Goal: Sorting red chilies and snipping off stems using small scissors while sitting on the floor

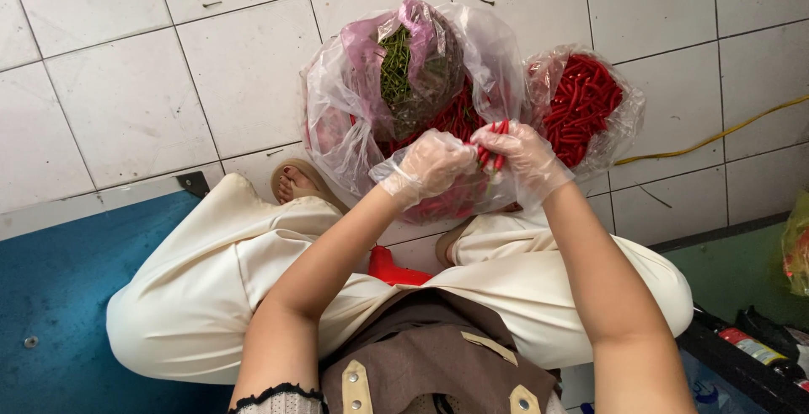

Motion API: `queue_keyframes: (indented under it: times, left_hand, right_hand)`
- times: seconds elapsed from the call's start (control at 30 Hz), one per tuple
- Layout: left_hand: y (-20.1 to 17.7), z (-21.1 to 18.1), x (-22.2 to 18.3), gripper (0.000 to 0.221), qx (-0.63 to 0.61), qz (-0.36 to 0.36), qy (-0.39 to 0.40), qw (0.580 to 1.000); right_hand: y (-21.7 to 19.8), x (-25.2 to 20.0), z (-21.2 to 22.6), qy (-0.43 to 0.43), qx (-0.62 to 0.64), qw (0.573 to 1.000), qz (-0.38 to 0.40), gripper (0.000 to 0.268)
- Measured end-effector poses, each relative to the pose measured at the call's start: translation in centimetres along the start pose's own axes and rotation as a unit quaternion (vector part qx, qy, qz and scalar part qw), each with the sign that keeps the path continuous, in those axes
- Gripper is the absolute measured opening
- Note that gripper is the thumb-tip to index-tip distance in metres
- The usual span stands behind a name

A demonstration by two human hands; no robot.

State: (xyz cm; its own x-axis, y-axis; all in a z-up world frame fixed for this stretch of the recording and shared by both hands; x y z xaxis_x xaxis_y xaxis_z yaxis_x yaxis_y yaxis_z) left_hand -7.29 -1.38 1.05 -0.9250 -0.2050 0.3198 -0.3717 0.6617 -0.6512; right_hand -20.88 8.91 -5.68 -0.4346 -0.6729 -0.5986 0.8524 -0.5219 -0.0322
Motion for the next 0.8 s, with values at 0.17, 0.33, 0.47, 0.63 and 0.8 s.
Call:
queue_keyframes:
  times: [0.17,0.33,0.47,0.63,0.8]
  left_hand:
    - [-0.4,0.0,0.2,0.018,-0.41,0.05,-0.056,0.909]
    - [-3.6,-0.3,2.3,0.006,-0.633,-0.204,-0.157,0.73]
    - [-1.6,4.0,0.4,0.026,-0.622,-0.255,-0.268,0.69]
    - [-0.5,2.7,-0.3,0.022,-0.452,-0.165,-0.253,0.839]
    - [4.0,3.8,-1.7,0.024,-0.473,-0.184,-0.232,0.83]
  right_hand:
    - [-0.7,2.0,-3.7,0.067,0.004,0.998,0.012,0.015]
    - [-1.7,1.5,-2.9,0.1,0.133,0.984,-0.067,0.012]
    - [-1.2,1.2,-0.3,0.081,0.109,0.987,-0.085,0.02]
    - [-0.5,1.1,0.0,0.04,0.106,0.986,-0.125,0.021]
    - [2.1,-1.5,2.8,0.005,0.117,0.985,-0.128,0.022]
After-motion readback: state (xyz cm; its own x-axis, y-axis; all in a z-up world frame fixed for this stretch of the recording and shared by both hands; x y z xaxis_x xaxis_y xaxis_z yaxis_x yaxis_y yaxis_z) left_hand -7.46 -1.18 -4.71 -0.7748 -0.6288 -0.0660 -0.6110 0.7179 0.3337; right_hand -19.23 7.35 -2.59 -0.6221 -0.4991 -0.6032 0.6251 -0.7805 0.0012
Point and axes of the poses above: each hand's wrist, its own x-axis towards the middle knuckle, its own y-axis out of the palm, z = x × y, the point moved 6 cm from there along x, towards the middle knuckle, and after that the axes turned 15 degrees about -x, right-handed, at the moved point
